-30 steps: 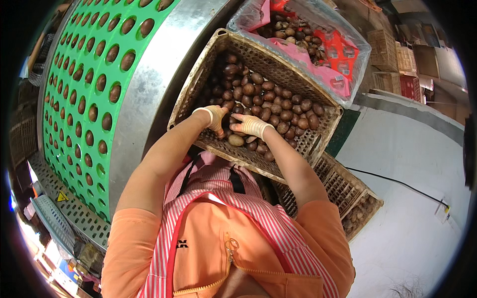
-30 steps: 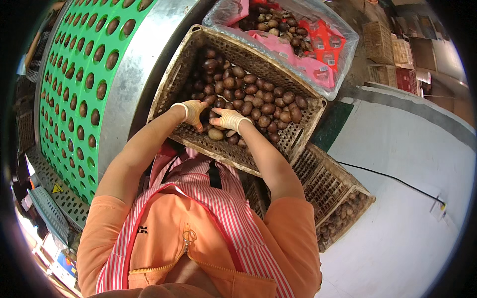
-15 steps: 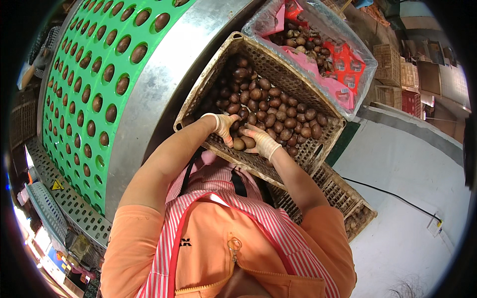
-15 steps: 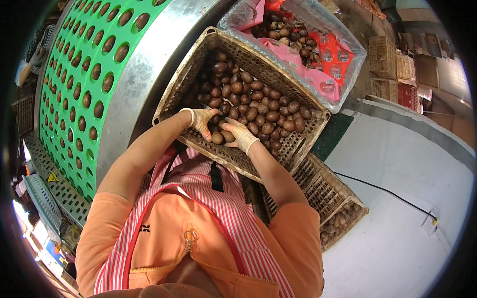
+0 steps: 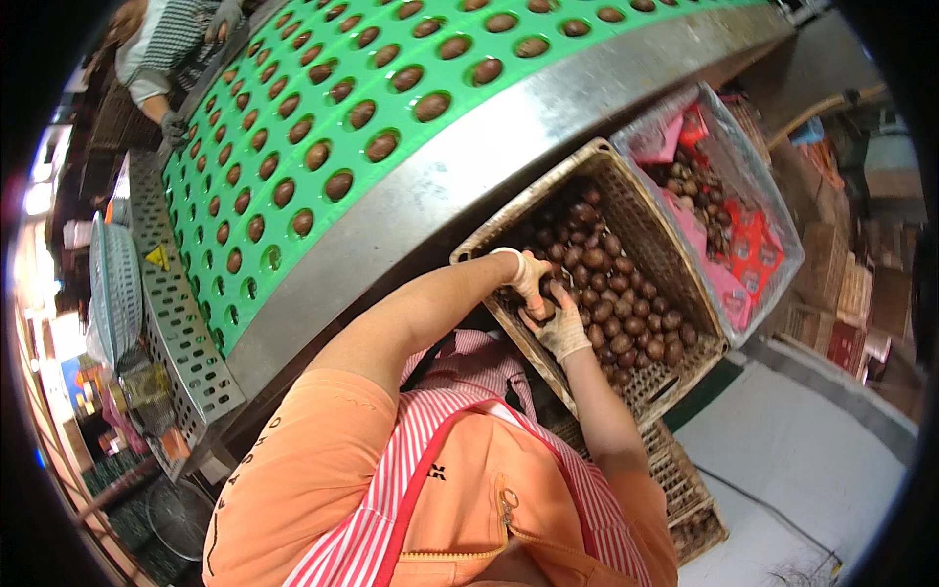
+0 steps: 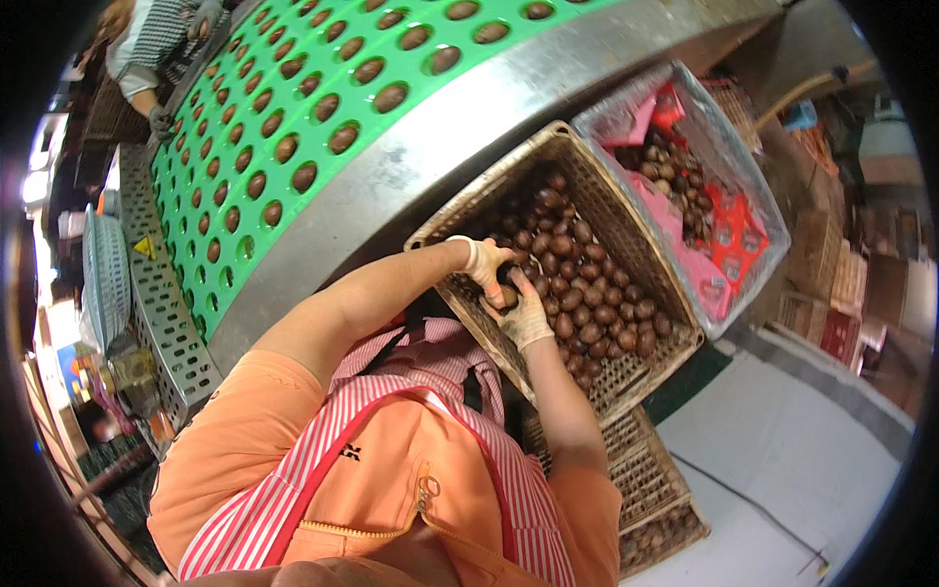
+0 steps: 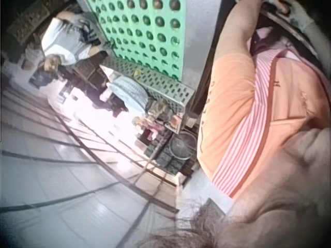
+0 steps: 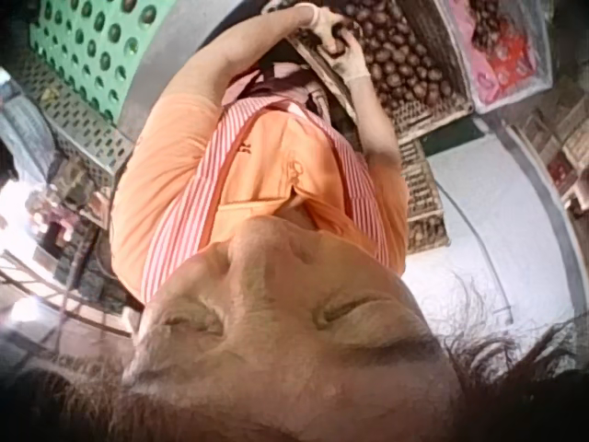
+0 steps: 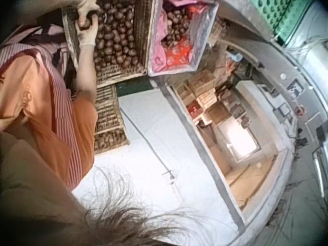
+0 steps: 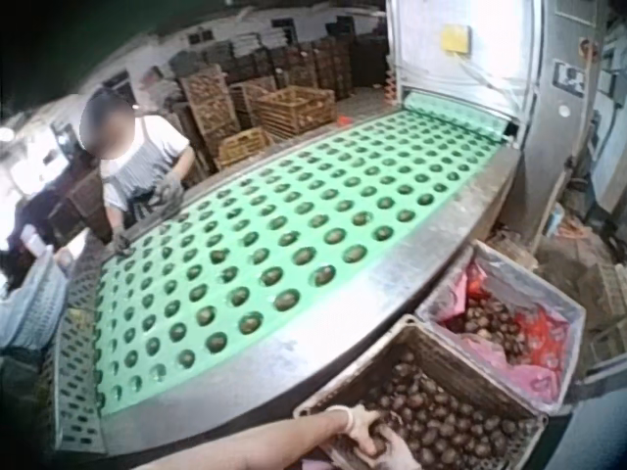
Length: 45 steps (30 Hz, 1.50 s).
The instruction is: The person sorts brown round objects, likely chestnuts, from a large basket onto a green sorting conveyor belt and into other containers.
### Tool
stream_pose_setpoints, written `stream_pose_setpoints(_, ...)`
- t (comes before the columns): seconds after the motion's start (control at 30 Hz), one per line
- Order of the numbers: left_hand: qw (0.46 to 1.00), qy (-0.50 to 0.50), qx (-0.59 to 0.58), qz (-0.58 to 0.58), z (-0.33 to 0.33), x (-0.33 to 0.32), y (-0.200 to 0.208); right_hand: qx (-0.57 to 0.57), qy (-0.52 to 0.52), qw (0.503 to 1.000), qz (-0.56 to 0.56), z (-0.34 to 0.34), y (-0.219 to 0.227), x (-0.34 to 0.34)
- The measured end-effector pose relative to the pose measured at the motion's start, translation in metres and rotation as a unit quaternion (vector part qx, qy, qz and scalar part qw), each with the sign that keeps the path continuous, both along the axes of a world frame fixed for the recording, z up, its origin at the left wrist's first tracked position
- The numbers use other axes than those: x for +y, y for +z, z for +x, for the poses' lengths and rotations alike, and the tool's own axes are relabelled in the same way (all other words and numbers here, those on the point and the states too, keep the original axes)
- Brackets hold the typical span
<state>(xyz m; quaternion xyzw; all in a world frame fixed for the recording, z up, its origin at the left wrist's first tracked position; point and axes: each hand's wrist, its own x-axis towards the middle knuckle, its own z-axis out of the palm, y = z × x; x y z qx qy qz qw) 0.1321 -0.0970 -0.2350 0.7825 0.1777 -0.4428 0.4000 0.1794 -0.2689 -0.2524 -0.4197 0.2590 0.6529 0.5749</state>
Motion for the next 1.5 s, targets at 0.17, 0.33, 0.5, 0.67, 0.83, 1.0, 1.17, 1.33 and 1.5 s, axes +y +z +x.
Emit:
stream_pose_setpoints(0.17, 0.994, 0.061, -0.087, 0.024, -0.007, 0.006, 0.031, -0.040, -0.053, 0.998, 0.021, -0.002, -0.001, 0.010)
stream_pose_setpoints(0.33, 0.969, 0.106, -0.218, 0.042, -0.020, 0.005, 0.093, -0.064, -0.058, 0.990, 0.113, 0.012, 0.033, 0.017)
stream_pose_setpoints(0.5, 0.901, 0.193, -0.386, 0.048, -0.068, 0.010, 0.165, -0.168, -0.099, 0.948, 0.251, -0.008, 0.105, 0.045)
stream_pose_setpoints(0.67, 0.778, 0.327, -0.517, 0.141, -0.161, 0.040, 0.199, -0.328, 0.060, 0.861, 0.383, -0.065, 0.162, 0.120)
stream_pose_setpoints(0.83, 0.698, 0.454, -0.510, 0.214, -0.303, 0.073, 0.204, -0.217, 0.228, 0.845, 0.433, -0.190, 0.200, 0.205)
stream_pose_setpoints(1.0, 0.587, 0.589, -0.446, 0.331, -0.446, 0.080, 0.187, -0.118, 0.392, 0.799, 0.440, -0.329, 0.195, 0.279)
stream_pose_setpoints(1.17, 0.485, 0.699, -0.401, 0.340, -0.551, 0.088, 0.136, -0.012, 0.493, 0.772, 0.400, -0.445, 0.143, 0.333)
stream_pose_setpoints(1.33, 0.352, 0.775, -0.459, 0.256, -0.607, 0.123, 0.077, -0.067, 0.565, 0.760, 0.316, -0.505, 0.146, 0.377)
stream_pose_setpoints(1.5, 0.321, 0.796, -0.397, 0.325, -0.613, 0.139, 0.037, -0.252, 0.576, 0.720, 0.295, -0.546, 0.164, 0.436)
